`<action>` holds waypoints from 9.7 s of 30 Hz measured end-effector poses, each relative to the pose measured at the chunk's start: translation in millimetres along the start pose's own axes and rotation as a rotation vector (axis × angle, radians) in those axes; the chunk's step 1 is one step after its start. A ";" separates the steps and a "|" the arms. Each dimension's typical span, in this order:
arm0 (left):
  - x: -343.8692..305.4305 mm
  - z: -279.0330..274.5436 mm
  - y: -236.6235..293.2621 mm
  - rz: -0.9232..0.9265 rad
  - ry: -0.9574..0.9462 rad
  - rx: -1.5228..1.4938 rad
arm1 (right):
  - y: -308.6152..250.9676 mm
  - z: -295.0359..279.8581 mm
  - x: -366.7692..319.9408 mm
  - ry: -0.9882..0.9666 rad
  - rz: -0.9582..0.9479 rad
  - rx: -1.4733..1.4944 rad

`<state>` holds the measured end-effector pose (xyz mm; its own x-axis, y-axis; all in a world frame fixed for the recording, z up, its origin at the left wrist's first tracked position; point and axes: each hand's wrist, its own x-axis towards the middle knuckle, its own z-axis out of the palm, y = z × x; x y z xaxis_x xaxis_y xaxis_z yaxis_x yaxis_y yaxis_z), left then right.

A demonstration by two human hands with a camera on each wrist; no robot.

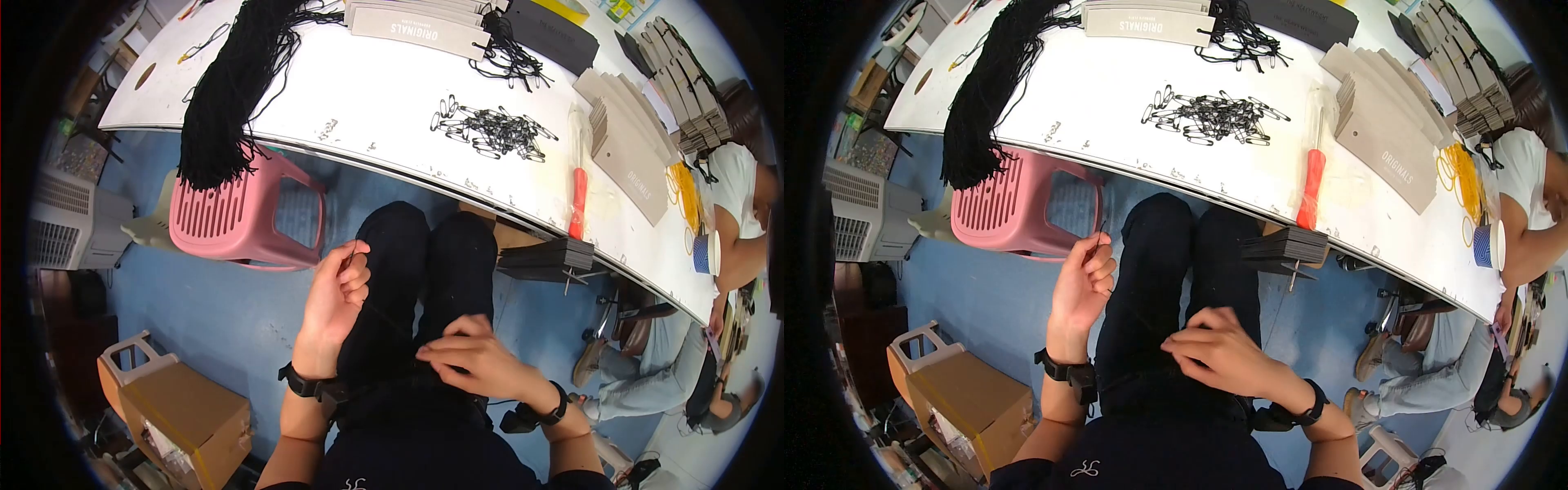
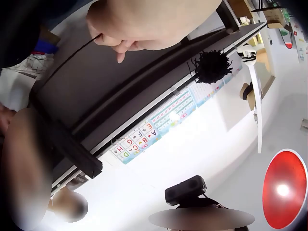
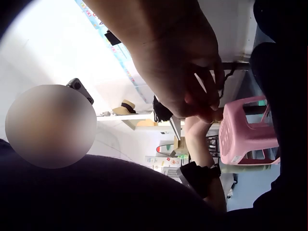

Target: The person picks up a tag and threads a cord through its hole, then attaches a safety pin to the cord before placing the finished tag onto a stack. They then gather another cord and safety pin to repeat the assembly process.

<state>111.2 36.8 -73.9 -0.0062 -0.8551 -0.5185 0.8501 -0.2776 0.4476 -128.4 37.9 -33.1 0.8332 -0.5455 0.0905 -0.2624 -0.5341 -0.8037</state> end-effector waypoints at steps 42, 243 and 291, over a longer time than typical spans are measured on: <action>-4.5 26.8 -51.5 -0.187 -0.085 0.196 | 1.1 22.2 7.9 0.091 -0.291 -0.552; -49.2 61.3 -12.3 1.012 -0.403 1.196 | -30.3 -17.6 29.7 0.468 0.262 0.903; -51.9 57.6 15.3 1.193 -0.205 1.080 | -81.2 -102.8 82.2 0.778 0.052 -0.810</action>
<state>94.2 51.7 1.8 0.2089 -0.8145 0.5413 -0.3229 0.4650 0.8243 -88.7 -30.0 100.1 0.3560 -0.6828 0.6380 -0.7631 -0.6065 -0.2233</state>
